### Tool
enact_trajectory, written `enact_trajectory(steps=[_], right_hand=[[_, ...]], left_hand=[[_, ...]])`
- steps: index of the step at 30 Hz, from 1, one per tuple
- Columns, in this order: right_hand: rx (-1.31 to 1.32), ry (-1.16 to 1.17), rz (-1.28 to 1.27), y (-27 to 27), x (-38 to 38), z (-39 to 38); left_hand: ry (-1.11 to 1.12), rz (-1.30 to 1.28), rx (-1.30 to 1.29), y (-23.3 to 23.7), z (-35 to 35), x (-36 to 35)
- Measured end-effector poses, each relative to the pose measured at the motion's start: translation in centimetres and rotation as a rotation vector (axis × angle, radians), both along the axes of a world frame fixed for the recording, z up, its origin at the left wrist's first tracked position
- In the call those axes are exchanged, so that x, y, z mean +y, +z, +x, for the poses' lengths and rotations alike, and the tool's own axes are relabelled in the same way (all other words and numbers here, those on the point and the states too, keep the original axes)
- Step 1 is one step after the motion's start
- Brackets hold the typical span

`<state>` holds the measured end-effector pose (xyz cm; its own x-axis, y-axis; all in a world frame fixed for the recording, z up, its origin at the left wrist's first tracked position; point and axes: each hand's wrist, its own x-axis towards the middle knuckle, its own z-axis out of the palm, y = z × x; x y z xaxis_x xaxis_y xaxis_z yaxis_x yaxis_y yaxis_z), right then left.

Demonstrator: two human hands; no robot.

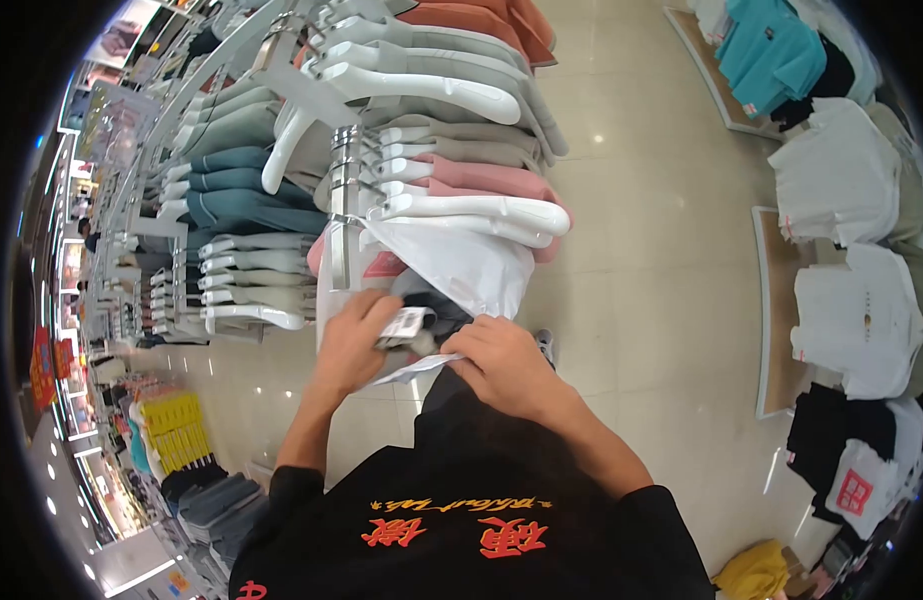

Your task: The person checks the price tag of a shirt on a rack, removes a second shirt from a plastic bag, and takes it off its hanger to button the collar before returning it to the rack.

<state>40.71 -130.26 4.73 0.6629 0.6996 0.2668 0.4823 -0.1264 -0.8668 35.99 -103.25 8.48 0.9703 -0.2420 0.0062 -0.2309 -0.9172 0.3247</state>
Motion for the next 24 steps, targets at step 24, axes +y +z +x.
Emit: enact_trajectory(steps=[24], right_hand=[[-0.073, -0.211, 0.129, 2.7, 6.6, -3.3]], left_hand=[[0.648, -0.148, -1.553, 16.7, -31.1, 17.7]])
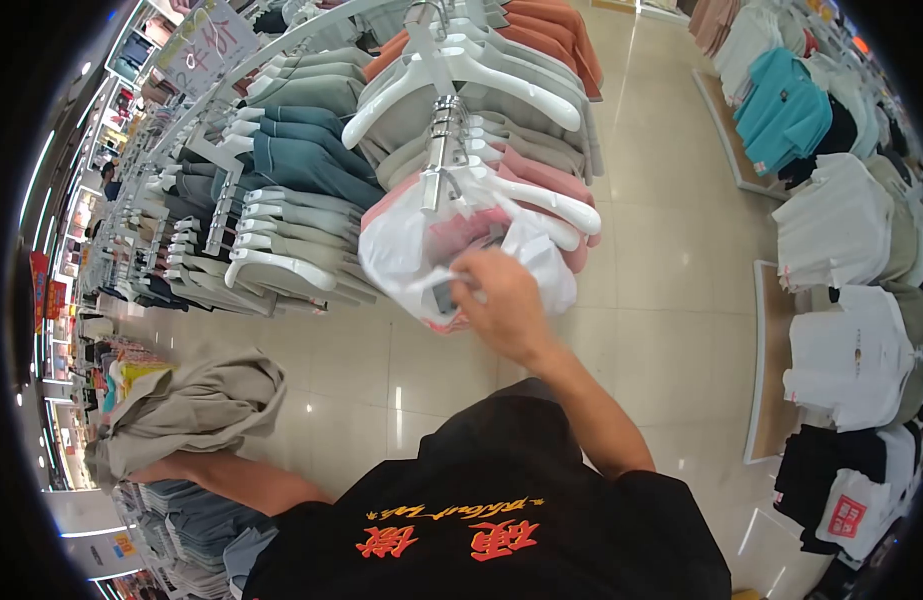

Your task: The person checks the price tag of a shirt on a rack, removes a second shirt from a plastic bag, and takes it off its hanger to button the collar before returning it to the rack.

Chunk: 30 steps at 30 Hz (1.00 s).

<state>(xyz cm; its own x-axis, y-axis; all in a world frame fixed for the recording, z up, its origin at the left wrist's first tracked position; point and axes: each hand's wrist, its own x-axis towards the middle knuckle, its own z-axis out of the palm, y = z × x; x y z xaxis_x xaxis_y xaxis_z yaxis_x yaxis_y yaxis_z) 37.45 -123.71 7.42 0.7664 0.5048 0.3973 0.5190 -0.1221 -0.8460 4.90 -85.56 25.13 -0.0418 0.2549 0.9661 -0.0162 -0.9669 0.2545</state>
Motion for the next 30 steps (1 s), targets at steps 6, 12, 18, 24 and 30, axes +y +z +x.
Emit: enact_trajectory(steps=[6, 12, 18, 24, 30], right_hand=[[-0.056, -0.105, 0.068, 4.4, 4.4, 4.6], [0.084, -0.150, -0.107, 2.3, 4.9, 6.2], [-0.180, -0.461, 0.071, 1.3, 4.8, -0.5], [0.195, 0.331, 0.137, -0.1, 9.7, -17.3], [0.326, 0.448, 0.011, -4.3, 13.9, -18.5]], left_hand=[[-0.203, -0.427, -0.120, -6.7, -1.3, -1.7], [-0.465, -0.858, -0.248, -9.4, -0.6, -5.6], [-0.986, -0.953, -0.443, -12.9, -0.6, -5.4], [-0.965, -0.922, -0.198, -12.4, 3.1, -8.0], [-0.790, -1.022, -0.203, -12.1, 1.5, -6.9]])
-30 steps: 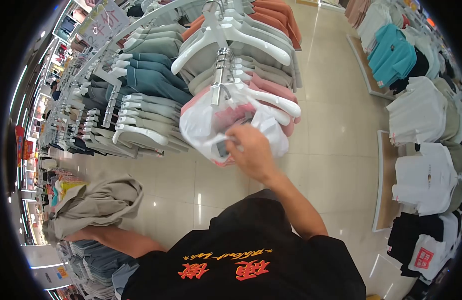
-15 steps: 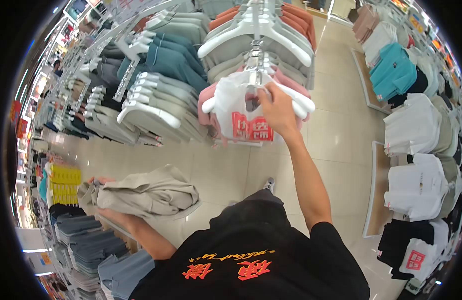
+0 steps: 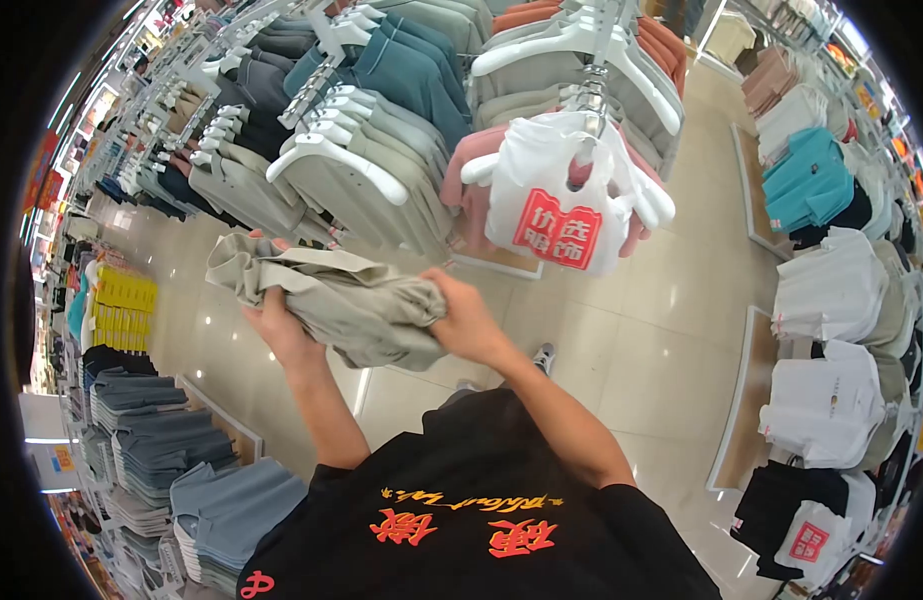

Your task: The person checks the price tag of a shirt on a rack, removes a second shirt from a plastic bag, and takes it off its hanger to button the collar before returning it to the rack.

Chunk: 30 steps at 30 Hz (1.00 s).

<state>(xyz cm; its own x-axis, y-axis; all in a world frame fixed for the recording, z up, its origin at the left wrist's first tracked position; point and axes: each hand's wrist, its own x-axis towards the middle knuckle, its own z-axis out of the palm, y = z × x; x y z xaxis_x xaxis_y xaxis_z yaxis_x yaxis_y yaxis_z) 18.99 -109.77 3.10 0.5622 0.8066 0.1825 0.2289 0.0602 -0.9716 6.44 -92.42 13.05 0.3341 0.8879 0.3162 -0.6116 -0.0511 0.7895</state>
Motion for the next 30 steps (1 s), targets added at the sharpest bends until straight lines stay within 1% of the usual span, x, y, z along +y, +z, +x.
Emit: enact_trajectory(steps=[1, 2, 4, 6, 8, 11, 12, 13, 14, 16, 17, 19, 20, 22, 24, 25, 28, 29, 30], right_hand=[[-0.006, -0.062, -0.011, 0.8, -0.3, 0.3], [-0.012, -0.125, -0.023, 1.3, -0.6, 0.7], [0.122, -0.142, 0.057, 0.8, -0.4, 1.9], [0.262, -0.121, 0.037, 0.9, 0.2, 2.6], [0.364, -0.091, 0.023, -0.1, 0.9, 2.9], [0.585, -0.053, -0.006, 1.2, 2.2, 1.7], [0.673, -0.042, -0.020, 1.8, 2.7, 1.2], [0.697, 0.008, -0.026, 1.9, 3.2, 0.7], [0.654, 0.033, -0.061, 2.1, 4.0, -0.1], [0.567, 0.087, -0.135, 2.2, 5.9, -1.8], [0.456, 0.184, -0.164, 1.6, 6.9, -2.3], [0.343, 0.216, -0.272, 0.8, 8.5, -2.9], [0.287, 0.230, -0.321, 0.6, 9.3, -3.1], [0.471, 0.316, -0.332, 1.6, 10.2, -2.6], [0.633, 0.397, -0.348, 2.6, 10.6, -2.4], [0.609, 0.413, -0.298, 1.8, 10.9, -2.6], [0.238, 0.538, -0.239, 1.5, 11.9, -4.7], [0.135, 0.513, -0.315, 1.4, 12.7, -5.7], [0.053, 0.497, -0.329, 0.8, 13.8, -5.8]], left_hand=[[-0.034, -0.016, 0.035, 0.5, -1.4, 0.7], [-0.029, 0.030, 0.077, 0.3, -2.6, 1.4], [-0.020, 0.120, 0.163, -0.6, -5.1, 2.8], [0.020, 0.206, 0.388, -1.3, -7.1, 3.8], [0.035, 0.269, 0.589, -1.2, -9.3, 3.9], [0.353, 0.570, 0.995, -1.1, -11.5, 3.0], [0.336, 0.642, 1.011, -1.5, -12.0, 2.4], [0.317, 0.711, 1.029, -2.1, -12.5, 1.5], [0.298, 0.779, 1.049, -2.5, -12.6, 0.6], [0.094, 0.874, 0.977, -2.6, -11.3, -1.8], [0.030, 0.891, 0.980, -3.3, -11.0, -1.6], [-0.104, 0.921, 0.984, -5.7, -9.9, 0.2], [-0.142, 0.787, 0.923, -6.3, -9.9, 1.6], [-0.210, 0.528, 0.789, -7.1, -10.1, 4.7], [-0.148, 0.401, 0.746, -6.7, -10.1, 7.0], [-0.116, 0.342, 0.723, -6.4, -10.1, 8.3], [-0.083, 0.313, 0.669, -5.9, -10.0, 12.8], [-0.088, 0.321, 0.690, -5.6, -9.9, 14.3], [-0.092, 0.330, 0.711, -5.2, -9.9, 15.7]])
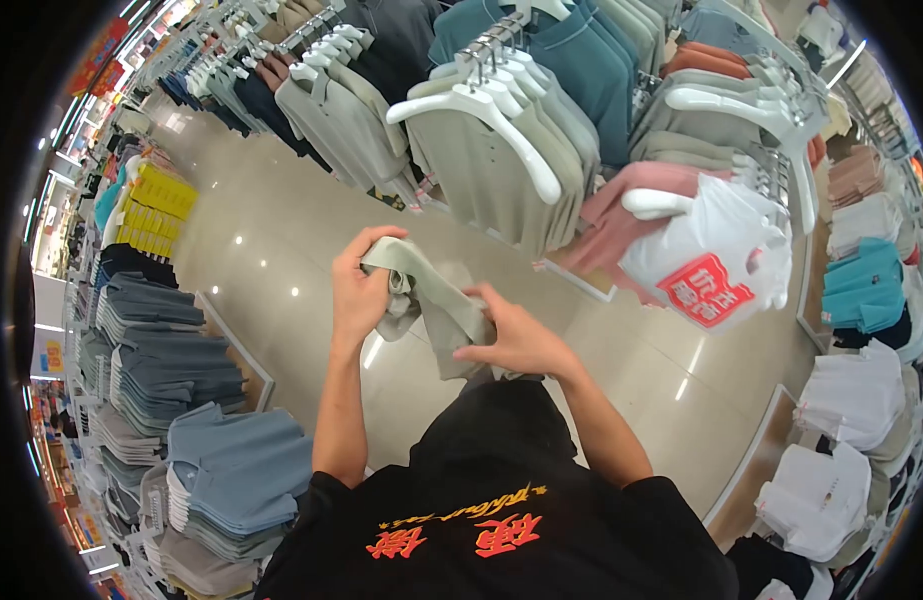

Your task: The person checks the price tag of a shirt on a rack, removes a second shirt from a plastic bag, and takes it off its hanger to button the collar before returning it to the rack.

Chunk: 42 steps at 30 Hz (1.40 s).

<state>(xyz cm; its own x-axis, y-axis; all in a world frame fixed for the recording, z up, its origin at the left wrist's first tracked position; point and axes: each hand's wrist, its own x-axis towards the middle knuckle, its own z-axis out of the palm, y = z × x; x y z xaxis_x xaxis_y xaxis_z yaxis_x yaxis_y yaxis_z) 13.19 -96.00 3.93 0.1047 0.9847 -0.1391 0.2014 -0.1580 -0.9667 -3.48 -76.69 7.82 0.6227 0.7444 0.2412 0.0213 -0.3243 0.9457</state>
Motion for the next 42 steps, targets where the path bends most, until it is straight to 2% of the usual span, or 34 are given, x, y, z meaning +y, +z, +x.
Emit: enact_trajectory(steps=[2, 3, 6, 7, 10, 11, 14, 16, 17, 19, 22, 24, 25, 26, 29, 31, 34, 37, 40, 42], right_hand=[[-0.165, -0.011, 0.027, -3.0, 2.7, 0.6], [-0.244, -0.085, 0.117, -6.1, 3.9, 1.5], [-0.055, -0.107, -0.014, -1.9, 6.9, 3.7], [-0.102, -0.094, 0.063, -0.2, 7.8, 4.1], [-0.214, -0.059, 0.302, -0.5, 11.2, 6.6], [-0.143, -0.116, 0.082, -0.1, 12.0, 7.5], [-0.272, -0.199, 0.217, 0.5, 14.7, 10.0], [-0.528, -0.275, 0.441, 0.6, 16.3, 11.2], [-0.658, -0.311, 0.547, 0.7, 16.7, 11.4], [-0.544, -0.315, 0.322, 2.3, 17.0, 11.0], [-0.502, -0.224, 0.039, 4.5, 17.4, 11.7], [-0.563, -0.237, -0.039, 6.1, 17.6, 11.1], [-0.621, -0.297, -0.029, 7.4, 18.0, 10.0], [-0.679, -0.356, -0.019, 8.0, 18.2, 9.2], [-1.115, -0.120, 0.129, 4.4, 17.9, 8.7], [-1.053, -0.256, 0.082, 4.3, 17.6, 8.4], [-0.981, -0.399, 0.047, 6.1, 18.1, 7.0], [-0.854, -0.393, 0.132, 6.6, 18.7, 3.8], [-0.737, -0.219, 0.273, 6.9, 20.4, -2.3], [-0.563, -0.001, 0.165, 6.7, 21.7, -7.0]], left_hand=[[0.014, 0.027, 0.008, 0.8, -0.3, 3.5], [0.032, 0.037, -0.003, 1.2, -0.7, 5.4], [0.048, 0.117, 0.073, 1.8, -2.2, 10.5], [0.047, 0.157, 0.111, 2.1, -2.4, 12.1], [-0.075, 0.337, 0.259, 3.6, -2.7, 15.6], [-0.133, 0.328, 0.321, 4.1, -2.9, 16.8], [-0.350, 0.333, 0.491, 4.8, -3.9, 20.1], [-0.550, 0.399, 0.568, 4.7, -4.3, 22.0], [-0.638, 0.278, 0.605, 4.8, -4.3, 22.7], [-0.810, 0.037, 0.669, 5.4, -3.9, 23.9], [-0.692, 0.001, 0.832, 3.3, -2.6, 26.7], [-0.628, 0.295, 0.493, 1.5, -1.8, 29.3], [-0.587, 0.430, 0.317, 1.2, -1.2, 30.2], [-0.581, 0.474, 0.334, 1.1, -0.8, 30.7], [-0.585, 0.610, 0.391, 1.7, 0.5, 32.0], [-0.631, 0.696, 0.447, 1.2, 0.9, 33.5], [-0.587, 0.800, 0.402, 1.3, 2.2, 34.2], [-0.376, 0.826, 0.546, 1.7, 2.8, 34.3], [-0.450, 0.437, 0.410, 0.8, 3.0, 34.4], [-0.567, 0.027, 0.243, -0.6, 3.0, 33.8]])
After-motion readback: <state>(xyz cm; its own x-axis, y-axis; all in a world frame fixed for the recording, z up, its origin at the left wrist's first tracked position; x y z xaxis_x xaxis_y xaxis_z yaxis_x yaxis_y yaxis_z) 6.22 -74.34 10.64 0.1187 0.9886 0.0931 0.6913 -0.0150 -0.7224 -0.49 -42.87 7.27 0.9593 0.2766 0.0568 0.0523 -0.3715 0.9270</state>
